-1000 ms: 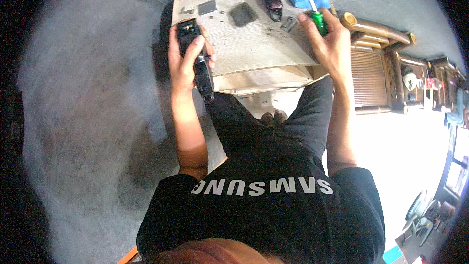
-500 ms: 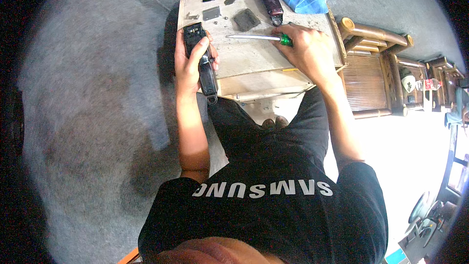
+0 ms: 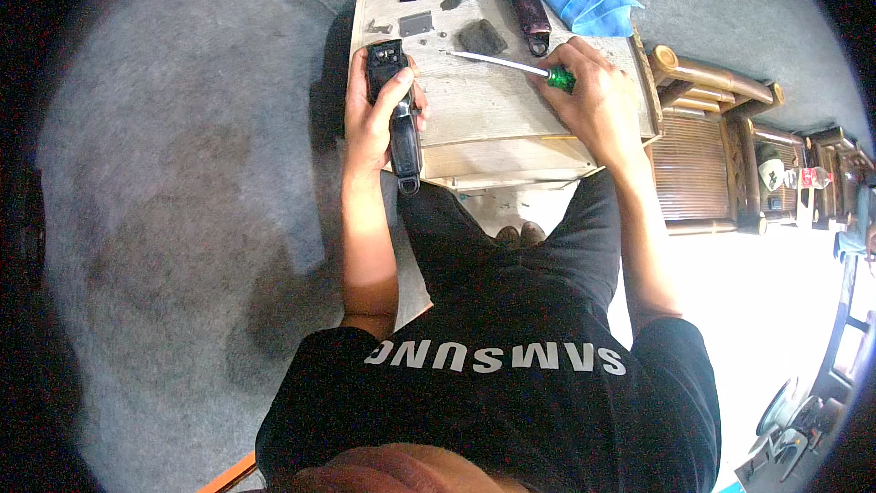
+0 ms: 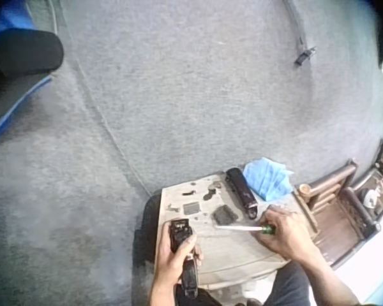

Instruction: The person disassembles two hair clippers using a screwdriver and cleans the internal components.

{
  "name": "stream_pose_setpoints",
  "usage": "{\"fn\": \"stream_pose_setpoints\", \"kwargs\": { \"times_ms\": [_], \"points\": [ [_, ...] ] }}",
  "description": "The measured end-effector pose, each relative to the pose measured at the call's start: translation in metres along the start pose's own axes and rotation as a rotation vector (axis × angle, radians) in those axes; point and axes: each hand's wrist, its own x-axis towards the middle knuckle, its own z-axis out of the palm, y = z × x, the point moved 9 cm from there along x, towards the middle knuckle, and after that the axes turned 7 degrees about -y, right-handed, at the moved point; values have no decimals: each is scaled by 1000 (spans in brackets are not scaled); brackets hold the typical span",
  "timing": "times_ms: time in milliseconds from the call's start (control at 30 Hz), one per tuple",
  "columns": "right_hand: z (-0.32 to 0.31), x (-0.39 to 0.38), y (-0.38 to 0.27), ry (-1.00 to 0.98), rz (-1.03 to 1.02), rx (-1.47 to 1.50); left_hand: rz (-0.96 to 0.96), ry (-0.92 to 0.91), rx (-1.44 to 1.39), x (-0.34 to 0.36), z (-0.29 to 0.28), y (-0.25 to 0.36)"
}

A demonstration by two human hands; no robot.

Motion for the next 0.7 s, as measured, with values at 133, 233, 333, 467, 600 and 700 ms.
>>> {"fn": "stream_pose_setpoints", "kwargs": {
  "times_ms": [133,233,333,467,600,700],
  "points": [
    [5,1,2,75,-31,27,21,-15,-13,1,4,3],
    [25,9,7,62,110,384,31,-49,26,0,6,4],
    [37,23,-12,83,13,771,39,-85,54,2,11,3],
    [59,28,-22,14,83,776,23,-71,57,0,11,3],
    [63,22,-14,-32,229,884,11,-79,62,-1,11,1],
    [59,18,-14,-38,245,942,-20,-172,97,-2,19,-1]
  ]
}}
